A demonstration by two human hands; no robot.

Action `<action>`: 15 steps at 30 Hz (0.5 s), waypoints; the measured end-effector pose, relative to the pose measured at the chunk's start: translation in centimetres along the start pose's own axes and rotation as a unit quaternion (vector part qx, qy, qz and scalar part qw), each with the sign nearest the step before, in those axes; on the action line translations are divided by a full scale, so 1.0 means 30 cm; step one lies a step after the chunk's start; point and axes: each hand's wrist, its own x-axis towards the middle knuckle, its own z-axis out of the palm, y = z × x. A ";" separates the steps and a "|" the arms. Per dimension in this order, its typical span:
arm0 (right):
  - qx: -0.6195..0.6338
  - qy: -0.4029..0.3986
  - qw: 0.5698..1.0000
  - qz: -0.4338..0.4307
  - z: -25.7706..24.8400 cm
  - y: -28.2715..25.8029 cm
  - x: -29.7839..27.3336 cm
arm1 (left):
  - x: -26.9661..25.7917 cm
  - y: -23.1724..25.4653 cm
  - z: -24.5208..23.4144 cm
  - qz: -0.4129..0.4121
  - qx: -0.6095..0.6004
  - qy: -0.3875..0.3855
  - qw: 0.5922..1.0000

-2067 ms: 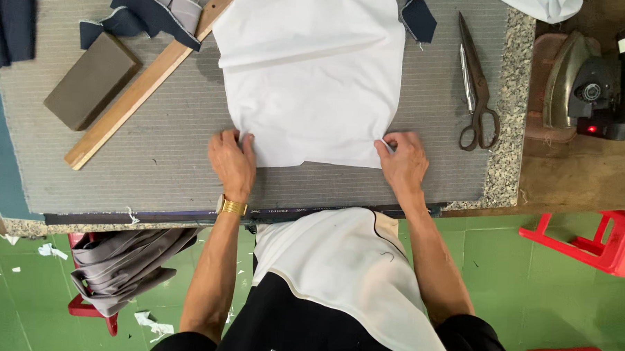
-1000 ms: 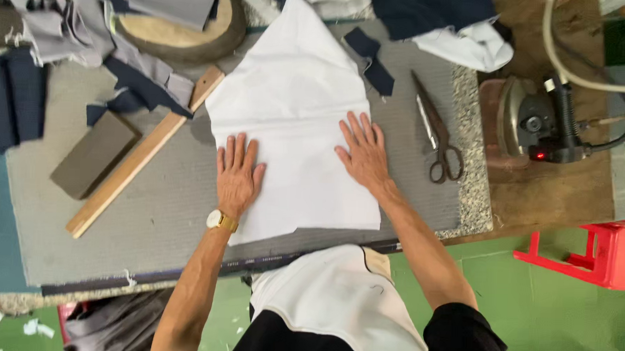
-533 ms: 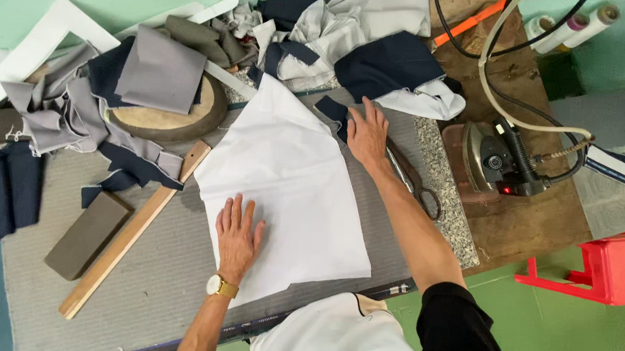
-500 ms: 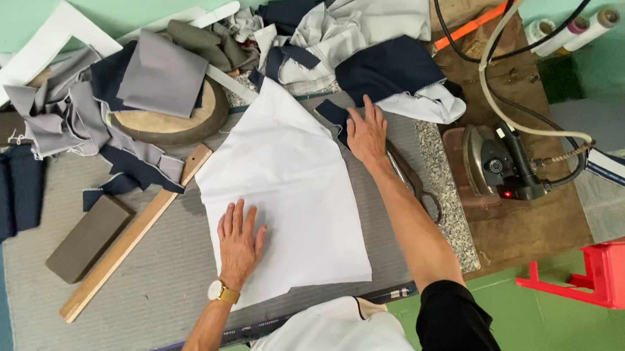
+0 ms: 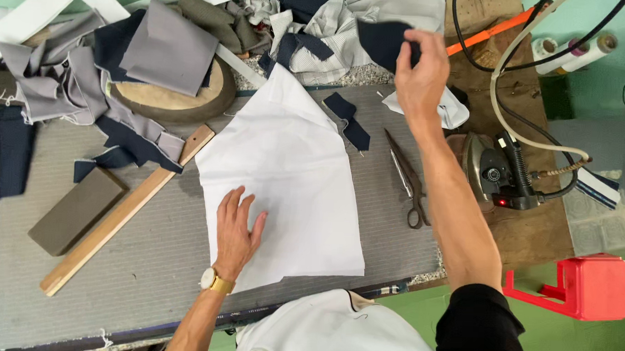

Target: The person measures and marks a dark fabric piece with a ruler and pen, then cuts it with scissors. They then place a white fabric piece on the table, position the dark fabric on top, and cut the white fabric to match the shape of the dark piece.

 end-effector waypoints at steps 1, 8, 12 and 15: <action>0.065 0.040 0.997 -0.028 -0.059 -0.062 0.060 | 0.056 0.022 -0.005 0.006 -0.058 0.012 0.998; 0.366 -0.009 0.922 0.122 -0.291 -0.470 0.051 | 0.181 0.218 0.034 -0.080 -0.247 0.070 0.963; 0.429 -0.022 0.882 0.193 -0.358 -0.625 -0.105 | 0.175 0.233 0.009 -0.070 -0.148 0.118 0.979; 0.483 -0.029 0.833 0.270 -0.291 -0.585 -0.352 | 0.079 0.135 0.056 -0.051 -0.024 0.125 0.991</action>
